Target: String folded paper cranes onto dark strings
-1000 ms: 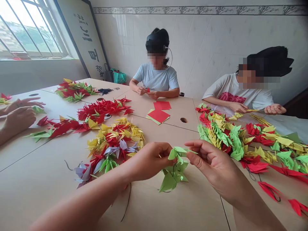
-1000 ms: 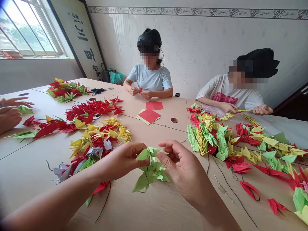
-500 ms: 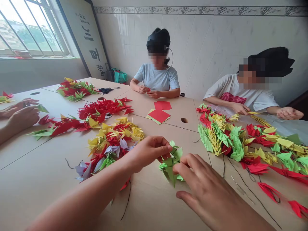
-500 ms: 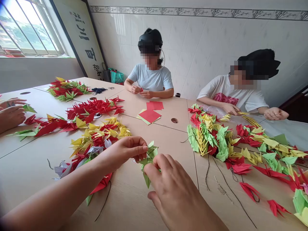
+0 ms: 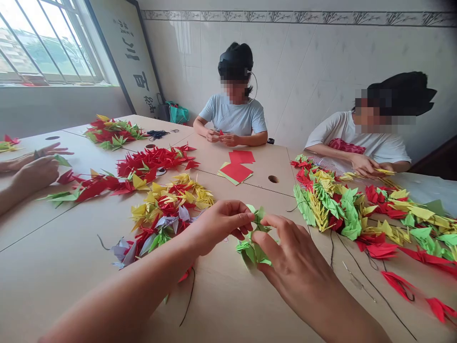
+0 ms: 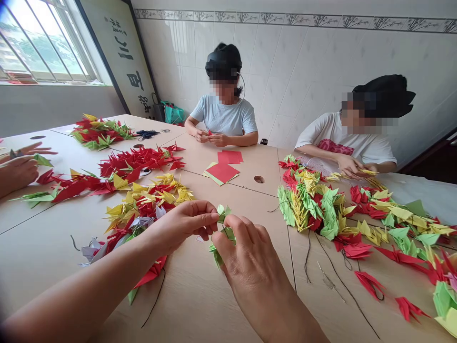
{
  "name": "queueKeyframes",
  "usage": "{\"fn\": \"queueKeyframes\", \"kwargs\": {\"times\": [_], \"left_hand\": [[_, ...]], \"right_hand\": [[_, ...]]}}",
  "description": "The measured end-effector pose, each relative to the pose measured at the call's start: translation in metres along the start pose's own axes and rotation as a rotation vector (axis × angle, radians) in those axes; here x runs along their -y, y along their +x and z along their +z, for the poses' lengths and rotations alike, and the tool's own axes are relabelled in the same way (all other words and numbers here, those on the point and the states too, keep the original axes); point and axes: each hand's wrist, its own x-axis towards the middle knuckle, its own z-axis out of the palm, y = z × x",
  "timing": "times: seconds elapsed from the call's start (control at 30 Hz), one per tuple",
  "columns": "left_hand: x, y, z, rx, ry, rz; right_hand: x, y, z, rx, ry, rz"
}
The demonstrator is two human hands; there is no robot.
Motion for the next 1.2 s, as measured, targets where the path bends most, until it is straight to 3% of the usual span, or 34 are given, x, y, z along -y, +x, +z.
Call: {"fn": "queueKeyframes", "kwargs": {"times": [0.27, 1.0, 1.2], "left_hand": [[-0.004, 0.0, 0.0, 0.017, -0.16, 0.013], [-0.005, -0.001, -0.002, 0.053, -0.291, -0.017], [-0.003, 0.0, -0.004, 0.043, -0.319, -0.021]], "right_hand": [[-0.001, -0.002, 0.006, -0.006, -0.027, -0.075], [-0.002, 0.0, 0.008, 0.033, 0.081, -0.044], [-0.004, 0.001, 0.017, 0.019, 0.113, -0.041]]}}
